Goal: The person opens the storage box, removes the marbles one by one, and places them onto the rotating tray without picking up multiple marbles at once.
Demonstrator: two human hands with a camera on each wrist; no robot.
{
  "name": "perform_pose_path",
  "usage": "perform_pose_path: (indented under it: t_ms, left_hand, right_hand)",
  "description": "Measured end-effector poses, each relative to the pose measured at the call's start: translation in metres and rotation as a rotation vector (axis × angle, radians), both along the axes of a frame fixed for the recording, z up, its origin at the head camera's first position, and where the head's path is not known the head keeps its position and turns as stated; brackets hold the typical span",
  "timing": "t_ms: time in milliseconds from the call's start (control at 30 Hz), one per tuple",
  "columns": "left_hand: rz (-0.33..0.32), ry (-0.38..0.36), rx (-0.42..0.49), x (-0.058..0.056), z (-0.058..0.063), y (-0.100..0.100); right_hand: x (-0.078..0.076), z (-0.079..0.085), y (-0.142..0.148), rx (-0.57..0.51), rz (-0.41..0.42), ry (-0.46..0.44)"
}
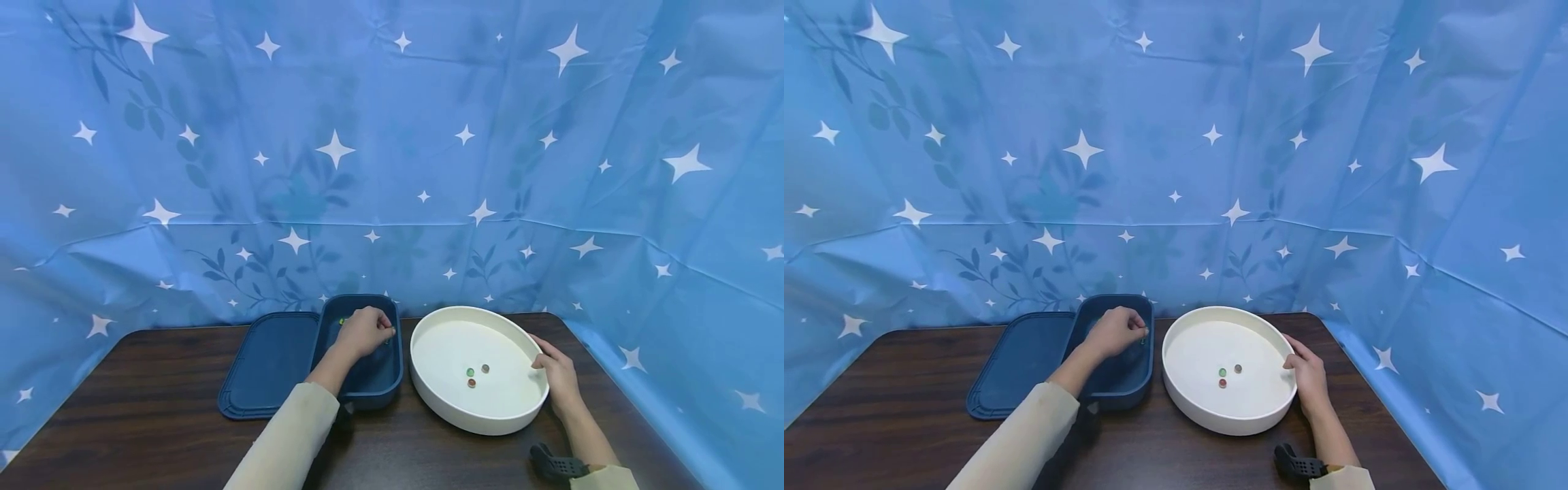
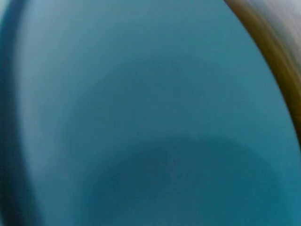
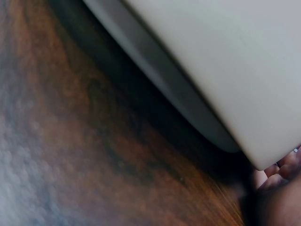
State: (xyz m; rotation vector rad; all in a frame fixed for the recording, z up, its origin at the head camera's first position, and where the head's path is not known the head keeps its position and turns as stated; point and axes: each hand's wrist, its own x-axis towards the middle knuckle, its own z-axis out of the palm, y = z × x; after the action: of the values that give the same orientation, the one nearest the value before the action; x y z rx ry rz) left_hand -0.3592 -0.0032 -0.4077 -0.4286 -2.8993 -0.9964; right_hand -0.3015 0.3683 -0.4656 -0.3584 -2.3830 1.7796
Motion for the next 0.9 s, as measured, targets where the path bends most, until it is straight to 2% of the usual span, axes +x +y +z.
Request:
perform_pose_path:
  t_ms: [500,667,900]
  left_hand:
    - [-0.017,0.028,0.06,0.016,0.012,0.029]
    - [-0.044,0.004,0.075,0.02,0.012,0.043]
    - [-0.05,-0.003,0.093,0.025,0.01,0.062]
  right_hand:
    - [-0.001,0.0,0.0,0.007,0.006,0.012]
    - [-0.001,0.001,0.0,0.013,-0.004,0.008]
    - [-0.001,0.001,0.0,0.003,-0.011,-0.001]
